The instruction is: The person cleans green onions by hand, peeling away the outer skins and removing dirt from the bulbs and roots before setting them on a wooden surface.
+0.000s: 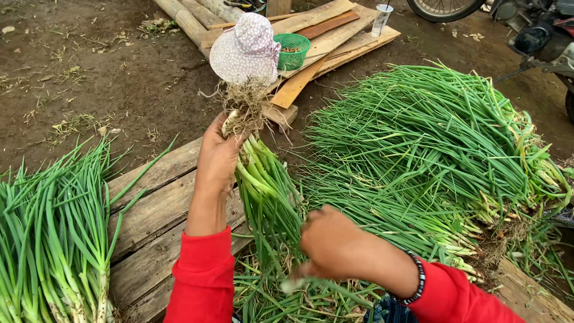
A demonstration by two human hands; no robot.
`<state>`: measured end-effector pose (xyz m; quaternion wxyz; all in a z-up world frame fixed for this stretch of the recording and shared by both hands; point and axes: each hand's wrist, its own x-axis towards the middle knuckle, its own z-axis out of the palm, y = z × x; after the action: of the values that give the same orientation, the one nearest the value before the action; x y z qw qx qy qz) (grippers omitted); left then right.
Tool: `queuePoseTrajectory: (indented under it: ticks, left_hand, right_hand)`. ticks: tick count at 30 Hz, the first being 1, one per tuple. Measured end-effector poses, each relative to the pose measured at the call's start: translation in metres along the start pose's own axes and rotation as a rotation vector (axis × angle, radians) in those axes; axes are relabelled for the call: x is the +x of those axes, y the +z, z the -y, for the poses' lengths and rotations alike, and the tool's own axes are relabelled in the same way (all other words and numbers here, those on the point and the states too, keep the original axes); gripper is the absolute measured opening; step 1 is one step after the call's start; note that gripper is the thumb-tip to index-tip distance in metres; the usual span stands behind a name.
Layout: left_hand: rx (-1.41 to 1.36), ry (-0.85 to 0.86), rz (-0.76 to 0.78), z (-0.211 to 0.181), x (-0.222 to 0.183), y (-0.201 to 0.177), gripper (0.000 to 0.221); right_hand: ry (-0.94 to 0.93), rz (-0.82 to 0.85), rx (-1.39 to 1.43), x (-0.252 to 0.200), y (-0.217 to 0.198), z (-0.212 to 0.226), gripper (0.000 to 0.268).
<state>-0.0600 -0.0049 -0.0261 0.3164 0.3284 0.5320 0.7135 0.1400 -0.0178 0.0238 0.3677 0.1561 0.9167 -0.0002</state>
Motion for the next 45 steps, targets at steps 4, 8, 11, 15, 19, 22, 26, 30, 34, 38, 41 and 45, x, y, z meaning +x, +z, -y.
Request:
queuePoseTrajectory:
  ticks: [4,8,11,15,19,22,26,30,34,38,41,45]
  left_hand:
    - [-0.032,-0.008,-0.010,-0.005,0.004,0.007,0.070]
    - [0.008,0.002,0.053,-0.028,-0.018,0.030,0.073]
    - [-0.078,-0.016,0.145,-0.058,-0.036,0.055,0.087]
    - [-0.155,0.019,0.233,-0.065,-0.034,0.041,0.095]
    - [0.106,0.062,0.218,-0.061,-0.020,0.026,0.113]
    - [0.151,-0.101,0.488,-0.040,-0.021,0.040,0.112]
    - [-0.185,-0.078,0.374,-0.017,-0.023,0.048,0.080]
    - [-0.309,-0.039,0.239,-0.014,-0.012,0.045,0.055]
    - [-0.280,0.021,0.211,-0.019,-0.011,0.040,0.042]
    - [-0.261,-0.039,0.137,-0.037,-0.021,0.051,0.050]
    - [-0.247,-0.083,0.118,-0.051,-0.032,0.054,0.059]
    - [-0.217,-0.084,0.092,-0.048,-0.030,0.048,0.061]
  right_hand:
    - [0.233,-0.735,0.332,0.019,0.003,-0.045,0.023]
    - [0.200,-0.857,0.959,0.020,-0.036,-0.018,0.093]
    - [0.154,-0.991,1.102,0.084,-0.006,-0.038,0.092]
    - [-0.139,-1.004,1.339,0.068,-0.024,-0.067,0.037]
    - [-0.284,-0.800,1.254,0.026,-0.048,-0.092,0.037]
    - [-0.341,-0.489,1.096,0.024,-0.060,-0.100,0.049]
    - [-0.162,-0.550,0.963,0.006,-0.056,-0.093,0.059]
    - [0.348,-1.209,1.067,0.005,-0.007,-0.078,0.027]
    - [0.244,-1.273,1.286,0.044,0.029,-0.050,0.015]
    - [0.172,-1.350,1.313,0.078,0.020,-0.042,0.030]
    - [0.180,-1.373,1.300,0.090,0.021,-0.054,0.022]
    - [-0.033,-1.043,1.662,0.068,0.002,-0.054,0.019]
